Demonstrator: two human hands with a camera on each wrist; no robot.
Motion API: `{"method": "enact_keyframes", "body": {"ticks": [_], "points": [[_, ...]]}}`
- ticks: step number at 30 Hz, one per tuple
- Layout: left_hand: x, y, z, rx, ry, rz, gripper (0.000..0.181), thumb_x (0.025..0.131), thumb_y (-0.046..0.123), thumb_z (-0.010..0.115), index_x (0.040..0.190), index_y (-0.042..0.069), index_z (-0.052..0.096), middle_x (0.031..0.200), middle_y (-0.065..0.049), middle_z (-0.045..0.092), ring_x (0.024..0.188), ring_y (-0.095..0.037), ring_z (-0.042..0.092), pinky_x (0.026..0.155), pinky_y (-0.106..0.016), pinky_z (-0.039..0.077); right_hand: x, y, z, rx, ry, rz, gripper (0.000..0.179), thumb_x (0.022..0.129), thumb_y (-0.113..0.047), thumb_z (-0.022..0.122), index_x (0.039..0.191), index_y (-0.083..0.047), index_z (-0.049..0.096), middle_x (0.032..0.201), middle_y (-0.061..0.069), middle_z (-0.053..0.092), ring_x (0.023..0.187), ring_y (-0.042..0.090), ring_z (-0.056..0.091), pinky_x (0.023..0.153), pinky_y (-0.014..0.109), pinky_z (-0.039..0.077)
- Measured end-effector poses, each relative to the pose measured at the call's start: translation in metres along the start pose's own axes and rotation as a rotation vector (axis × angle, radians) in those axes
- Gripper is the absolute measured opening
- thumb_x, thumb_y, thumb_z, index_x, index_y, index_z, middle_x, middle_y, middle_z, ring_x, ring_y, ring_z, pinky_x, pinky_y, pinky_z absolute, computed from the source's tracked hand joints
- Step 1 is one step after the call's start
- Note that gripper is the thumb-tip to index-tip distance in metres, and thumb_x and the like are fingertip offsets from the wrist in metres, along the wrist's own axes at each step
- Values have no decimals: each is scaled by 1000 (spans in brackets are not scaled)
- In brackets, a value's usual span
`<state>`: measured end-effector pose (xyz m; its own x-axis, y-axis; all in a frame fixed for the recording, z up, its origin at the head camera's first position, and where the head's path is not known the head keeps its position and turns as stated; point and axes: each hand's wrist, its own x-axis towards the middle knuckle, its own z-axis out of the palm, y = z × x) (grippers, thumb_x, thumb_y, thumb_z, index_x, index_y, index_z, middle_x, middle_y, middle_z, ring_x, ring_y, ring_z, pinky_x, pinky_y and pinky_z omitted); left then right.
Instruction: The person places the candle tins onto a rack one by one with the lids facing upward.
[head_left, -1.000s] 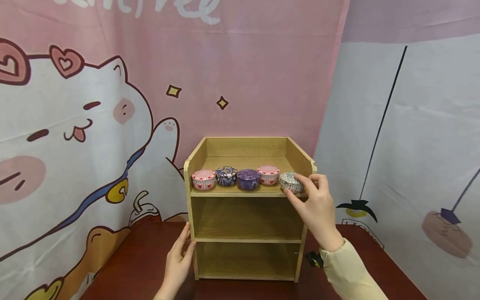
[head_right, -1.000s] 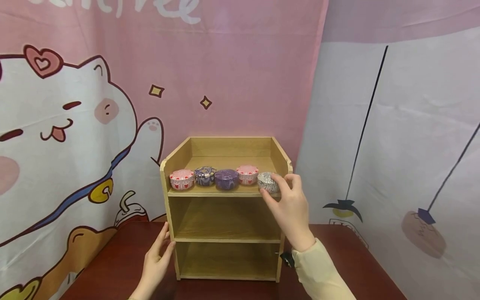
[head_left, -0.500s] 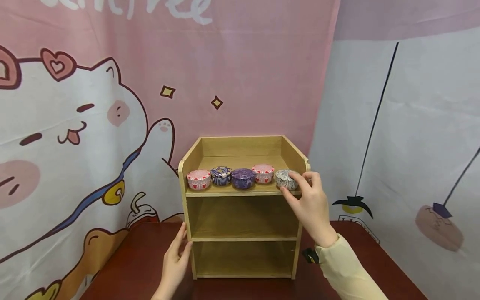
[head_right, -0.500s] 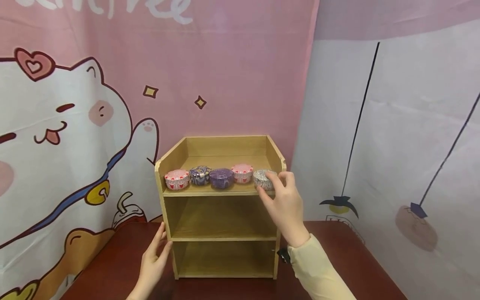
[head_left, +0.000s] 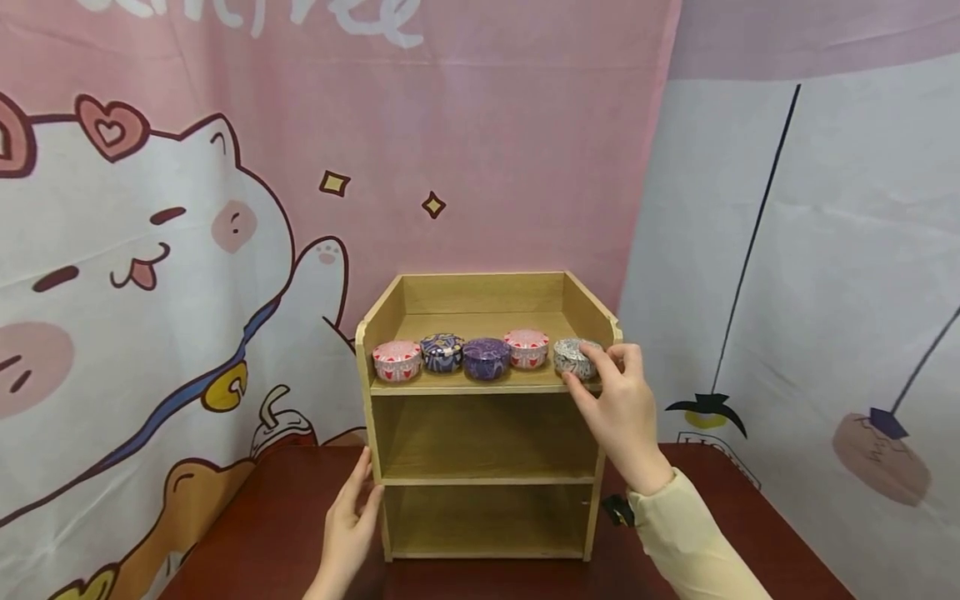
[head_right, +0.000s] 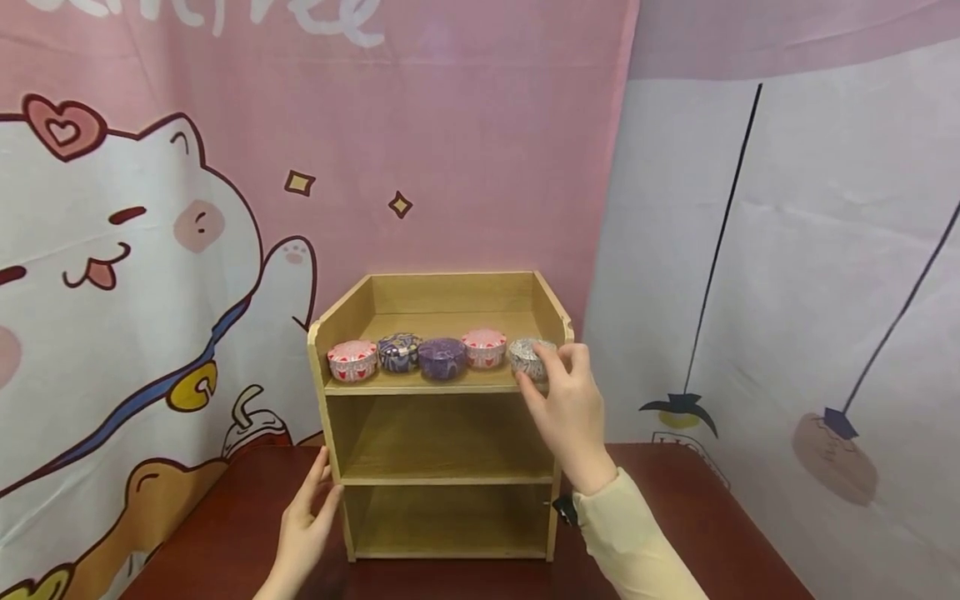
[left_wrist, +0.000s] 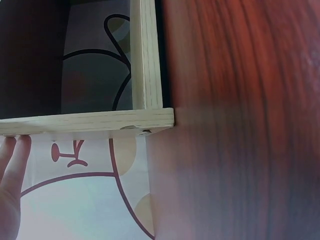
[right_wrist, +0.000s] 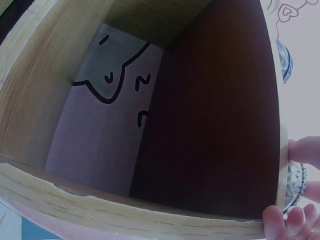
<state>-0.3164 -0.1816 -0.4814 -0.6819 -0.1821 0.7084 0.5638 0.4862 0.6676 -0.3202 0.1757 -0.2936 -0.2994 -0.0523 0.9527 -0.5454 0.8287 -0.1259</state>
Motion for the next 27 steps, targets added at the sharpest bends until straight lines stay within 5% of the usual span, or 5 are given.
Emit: {"method": "enact_keyframes", "body": {"ticks": [7, 14, 17, 22, 27], "points": [[7, 42, -8, -15, 20, 46, 59, 84, -13, 67, 139, 0, 51, 125, -19, 62, 103, 1, 56, 67, -12, 52, 4, 0, -3, 22, 23, 3, 46, 73, -9, 85, 114, 0, 68, 99, 19, 44, 58, 18, 41, 45, 32, 40], [6, 8, 1, -14, 25, 29, 63, 86, -8, 68, 143, 10, 50, 125, -12, 63, 101, 0, 56, 64, -13, 52, 0, 6, -12, 186, 43, 39, 62, 69, -2, 86, 126, -4, 63, 96, 14, 51, 66, 15, 46, 56, 18, 39], [3, 6, -1, -4, -6, 25, 63, 87, -5, 68, 145, 14, 49, 123, -13, 64, 98, -6, 59, 65, -13, 52, -10, 14, -22, 196, 17, 67, 73, 66, -2, 88, 132, -5, 57, 94, 13, 53, 67, 15, 47, 57, 16, 39], [0, 6, -8, 130, -53, 40, 69, 88, 5, 71, 148, 25, 44, 131, -6, 60, 107, -16, 61, 78, -21, 54, -29, 31, -42, 143, -164, 151, 85, 65, -14, 91, 139, -6, 49, 103, 11, 55, 78, 18, 51, 61, 22, 45], [6, 8, -19, 288, -70, 119, 72, 87, 12, 74, 149, 27, 41, 133, 0, 58, 117, -21, 56, 85, -45, 52, -44, 51, -54, 106, -501, 250, 92, 73, -41, 85, 146, -7, 40, 136, 19, 44, 112, 37, 50, 79, 56, 49]]}}
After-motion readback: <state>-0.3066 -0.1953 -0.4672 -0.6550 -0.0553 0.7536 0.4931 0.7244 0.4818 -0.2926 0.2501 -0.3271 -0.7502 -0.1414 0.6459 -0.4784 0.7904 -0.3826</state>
